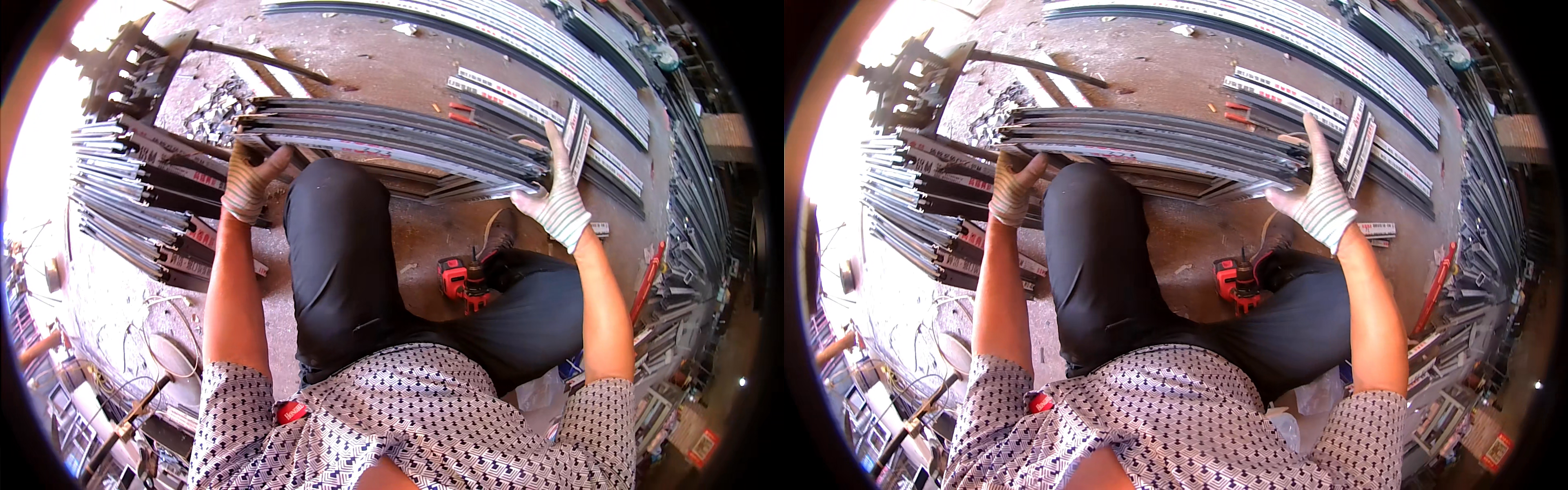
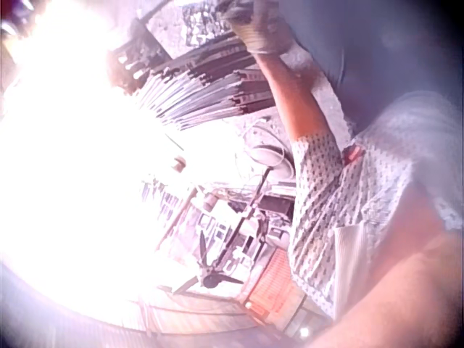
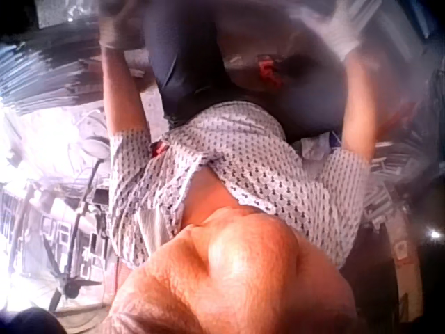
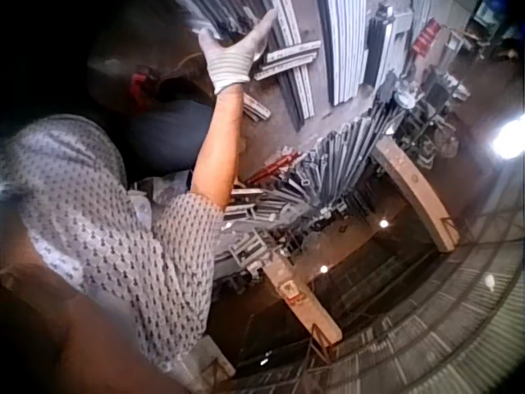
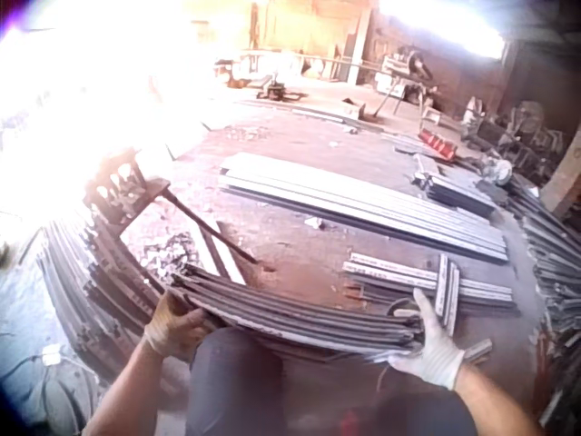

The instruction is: The person sits on the floor and assembles aluminum window frame components. They select profile pieces, insert rubber gaskets, and use a cordless drill to fasten screws into the frame corners. The person handles multiple frame sections and fasteners throughout the process.

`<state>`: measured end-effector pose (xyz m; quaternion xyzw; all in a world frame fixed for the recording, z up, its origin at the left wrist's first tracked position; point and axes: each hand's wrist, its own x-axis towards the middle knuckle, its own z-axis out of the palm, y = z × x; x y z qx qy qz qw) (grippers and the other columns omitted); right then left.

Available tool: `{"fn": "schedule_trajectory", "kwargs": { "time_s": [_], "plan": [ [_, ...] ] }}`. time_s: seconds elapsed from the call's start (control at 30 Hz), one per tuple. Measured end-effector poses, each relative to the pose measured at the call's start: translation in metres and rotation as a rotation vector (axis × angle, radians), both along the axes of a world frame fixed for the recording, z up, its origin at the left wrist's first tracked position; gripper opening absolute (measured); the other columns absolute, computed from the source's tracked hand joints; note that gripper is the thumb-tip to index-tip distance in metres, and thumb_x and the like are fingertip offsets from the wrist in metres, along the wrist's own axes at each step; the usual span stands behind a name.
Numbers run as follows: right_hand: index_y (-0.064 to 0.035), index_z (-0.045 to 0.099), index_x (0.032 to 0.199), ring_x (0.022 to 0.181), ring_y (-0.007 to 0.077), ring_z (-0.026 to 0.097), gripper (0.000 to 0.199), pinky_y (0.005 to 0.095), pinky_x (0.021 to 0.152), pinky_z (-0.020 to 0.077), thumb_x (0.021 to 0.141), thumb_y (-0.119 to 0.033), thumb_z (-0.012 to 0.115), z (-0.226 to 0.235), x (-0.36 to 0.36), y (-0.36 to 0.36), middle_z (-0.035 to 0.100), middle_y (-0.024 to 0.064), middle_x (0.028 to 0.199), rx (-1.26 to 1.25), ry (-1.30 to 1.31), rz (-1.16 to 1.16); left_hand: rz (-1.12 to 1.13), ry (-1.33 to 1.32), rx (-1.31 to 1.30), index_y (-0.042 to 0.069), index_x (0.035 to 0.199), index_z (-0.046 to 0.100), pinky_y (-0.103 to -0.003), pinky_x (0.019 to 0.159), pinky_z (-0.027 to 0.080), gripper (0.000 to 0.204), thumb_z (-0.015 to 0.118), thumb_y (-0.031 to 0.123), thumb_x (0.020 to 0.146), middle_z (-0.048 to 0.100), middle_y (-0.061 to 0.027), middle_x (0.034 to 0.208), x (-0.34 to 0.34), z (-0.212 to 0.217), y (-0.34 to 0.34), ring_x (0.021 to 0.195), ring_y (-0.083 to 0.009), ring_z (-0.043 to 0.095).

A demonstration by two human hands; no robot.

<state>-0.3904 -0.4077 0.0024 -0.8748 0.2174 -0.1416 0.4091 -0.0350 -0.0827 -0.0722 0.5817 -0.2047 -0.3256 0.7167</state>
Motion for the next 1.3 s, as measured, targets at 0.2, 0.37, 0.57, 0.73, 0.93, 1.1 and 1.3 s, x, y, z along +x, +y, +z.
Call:
{"fn": "schedule_trajectory", "kwargs": {
  "time_s": [0.2,0.37,0.57,0.73,0.93,1.1,1.3],
  "plan": [
    [-0.0147,0.029,0.159,0.120,0.0236,0.058,0.118,0.0403,0.112,0.0460,0.058,-0.004,0.090,-0.030,-0.004,-0.001,0.058,0.0114,0.134,0.062,-0.116,-0.106,-0.041,0.037,0.056,0.005,0.136,0.057,-0.036,0.104,0.048,0.062,0.087,0.011,0.082,0.068,-0.0067,0.125,0.006,-0.005,-0.003,0.114,-0.0193,0.063],
    [-0.0185,0.032,0.153,0.121,0.0222,0.057,0.106,0.0383,0.107,0.0506,0.066,0.000,0.090,-0.031,0.002,0.009,0.053,0.0097,0.137,0.042,-0.123,-0.061,-0.045,0.045,0.072,0.005,0.132,0.060,-0.034,0.099,0.050,0.056,0.085,0.008,0.083,0.069,-0.0069,0.122,0.002,-0.003,-0.004,0.110,-0.0191,0.064],
    [-0.0138,0.045,0.136,0.120,0.0200,0.057,0.087,0.0365,0.107,0.0493,0.063,0.001,0.091,-0.023,0.009,0.014,0.055,0.0060,0.130,0.190,-0.112,-0.143,0.040,-0.012,0.175,0.005,0.126,0.065,-0.033,0.092,0.052,0.049,0.086,0.010,0.082,0.071,-0.0062,0.115,0.006,-0.011,-0.009,0.102,-0.0177,0.067],
    [-0.0158,0.044,0.135,0.112,0.0184,0.060,0.084,0.0362,0.099,0.0549,0.067,0.000,0.091,-0.014,0.008,0.016,0.057,0.0053,0.121,0.024,-0.133,-0.090,0.076,-0.071,0.197,0.005,0.121,0.067,-0.032,0.087,0.053,0.039,0.081,0.011,0.086,0.072,-0.0034,0.111,0.001,-0.010,-0.013,0.095,-0.0158,0.066],
    [-0.0155,0.040,0.139,0.110,0.0173,0.062,0.087,0.0364,0.097,0.0580,0.071,0.001,0.091,-0.011,0.007,0.015,0.059,0.0052,0.121,-0.156,-0.176,-0.039,0.054,-0.091,0.243,0.005,0.126,0.064,-0.031,0.082,0.053,0.044,0.082,0.016,0.087,0.072,-0.0040,0.111,-0.004,-0.002,-0.013,0.091,-0.0146,0.066],
    [-0.0153,0.038,0.141,0.111,0.0172,0.062,0.089,0.0364,0.097,0.0585,0.071,0.001,0.091,-0.014,0.008,0.015,0.059,0.0052,0.123,-0.184,-0.226,-0.012,0.061,-0.139,0.276,0.003,0.123,0.067,-0.032,0.089,0.052,0.039,0.080,0.014,0.088,0.072,-0.0051,0.112,0.001,-0.002,-0.012,0.097,-0.0155,0.066],
    [-0.0144,0.036,0.143,0.111,0.0181,0.063,0.090,0.0367,0.097,0.0583,0.072,0.001,0.090,-0.018,0.009,0.014,0.059,0.0063,0.123,-0.118,-0.214,-0.038,0.091,-0.184,0.266,0.002,0.119,0.070,-0.031,0.087,0.052,0.036,0.080,0.014,0.088,0.073,-0.0051,0.109,0.004,-0.005,-0.013,0.095,-0.0149,0.066]
  ]
}}
